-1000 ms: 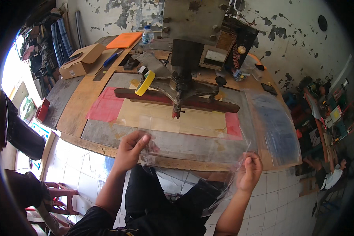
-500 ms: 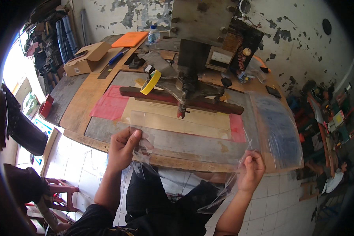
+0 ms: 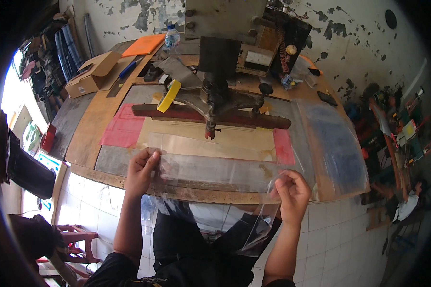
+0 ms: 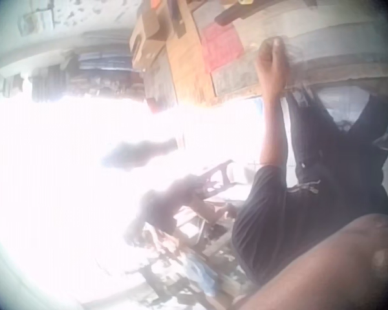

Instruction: The person opens and separates plastic bags by hand, then positions and smooths each bag onto the work surface under the press machine.

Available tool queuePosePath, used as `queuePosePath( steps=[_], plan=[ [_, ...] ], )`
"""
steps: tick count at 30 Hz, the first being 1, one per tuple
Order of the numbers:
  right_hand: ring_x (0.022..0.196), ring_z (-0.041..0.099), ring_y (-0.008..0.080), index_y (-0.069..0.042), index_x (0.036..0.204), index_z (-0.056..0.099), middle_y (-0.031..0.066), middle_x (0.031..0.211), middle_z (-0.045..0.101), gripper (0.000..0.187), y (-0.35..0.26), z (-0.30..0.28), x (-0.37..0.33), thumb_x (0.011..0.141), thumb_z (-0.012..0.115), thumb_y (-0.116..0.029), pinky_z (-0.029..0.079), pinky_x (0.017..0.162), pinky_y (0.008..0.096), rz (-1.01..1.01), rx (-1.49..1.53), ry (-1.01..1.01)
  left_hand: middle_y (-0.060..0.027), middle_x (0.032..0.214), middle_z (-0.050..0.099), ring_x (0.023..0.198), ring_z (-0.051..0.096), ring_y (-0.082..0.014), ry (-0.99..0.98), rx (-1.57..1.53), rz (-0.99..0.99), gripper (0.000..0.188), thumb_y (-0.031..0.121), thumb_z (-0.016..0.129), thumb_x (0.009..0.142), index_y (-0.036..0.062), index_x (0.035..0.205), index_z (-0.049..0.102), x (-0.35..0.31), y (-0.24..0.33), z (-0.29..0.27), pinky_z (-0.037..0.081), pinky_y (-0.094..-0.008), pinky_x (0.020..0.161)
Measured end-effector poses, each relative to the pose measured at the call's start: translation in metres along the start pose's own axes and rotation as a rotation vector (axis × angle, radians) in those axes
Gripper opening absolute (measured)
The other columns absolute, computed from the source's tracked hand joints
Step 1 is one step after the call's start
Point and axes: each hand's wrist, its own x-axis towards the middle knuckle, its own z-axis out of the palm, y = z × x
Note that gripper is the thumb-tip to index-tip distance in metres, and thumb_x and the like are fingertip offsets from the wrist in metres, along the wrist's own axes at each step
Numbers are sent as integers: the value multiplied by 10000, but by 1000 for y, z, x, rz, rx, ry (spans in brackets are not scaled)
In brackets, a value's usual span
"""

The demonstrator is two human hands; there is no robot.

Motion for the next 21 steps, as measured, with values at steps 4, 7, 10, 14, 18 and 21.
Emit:
queuePosePath(
  steps=[4, 7, 10, 14, 18, 21],
  plan=[
    [743, 621, 96, 40, 1293, 626, 30, 944, 650, 314, 36, 0, 5, 1014, 715, -73, 524, 659, 251, 42, -7, -12, -86, 970, 780, 615, 531, -31, -19, -66, -34, 237, 226, 577, 1122, 12, 1148, 675, -3, -4, 2, 443, -207, 570],
    [748, 644, 89, 44, 1348, 642, 21, 909, 662, 360, 61, -9, 0, 1051, 694, -154, 540, 669, 253, 83, -170, -8, -111, 1065, 786, 745, 613, -66, -37, -19, 40, 213, 195, 593, 1113, 11, 1186, 672, -7, -10, -1, 524, -229, 694],
    [693, 612, 93, 38, 1319, 667, 5, 764, 641, 387, 54, 4, -6, 1069, 683, -256, 544, 690, 268, 116, -156, -30, -139, 1099, 783, 906, 694, -132, -13, -25, 87, 185, 170, 609, 1102, 8, 1179, 654, -10, -15, 0, 566, -285, 809],
    [761, 711, 153, 40, 1329, 660, 64, 847, 722, 461, 56, -9, -4, 1083, 649, -349, 594, 762, 320, 122, -236, -96, -154, 1126, 773, 1037, 730, -198, -53, -67, 125, 170, 153, 633, 1088, 1, 1162, 628, -11, -18, -3, 579, -342, 899],
    [943, 760, 239, 39, 1383, 607, 147, 1032, 768, 557, 58, -16, -2, 1078, 634, -426, 596, 873, 383, 157, -143, -177, -135, 1120, 742, 997, 713, -172, -31, -76, 92, 205, 197, 646, 1080, -7, 1105, 654, -12, -14, -2, 581, -333, 874],
    [1020, 687, 119, 25, 1324, 654, 86, 1099, 757, 483, 54, -10, -1, 1050, 704, -370, 485, 855, 242, 114, 91, -179, -177, 1126, 737, 1019, 726, -233, -146, -47, 126, 255, 243, 698, 1041, -7, 1086, 671, -8, -13, -4, 582, -381, 905]
  ],
)
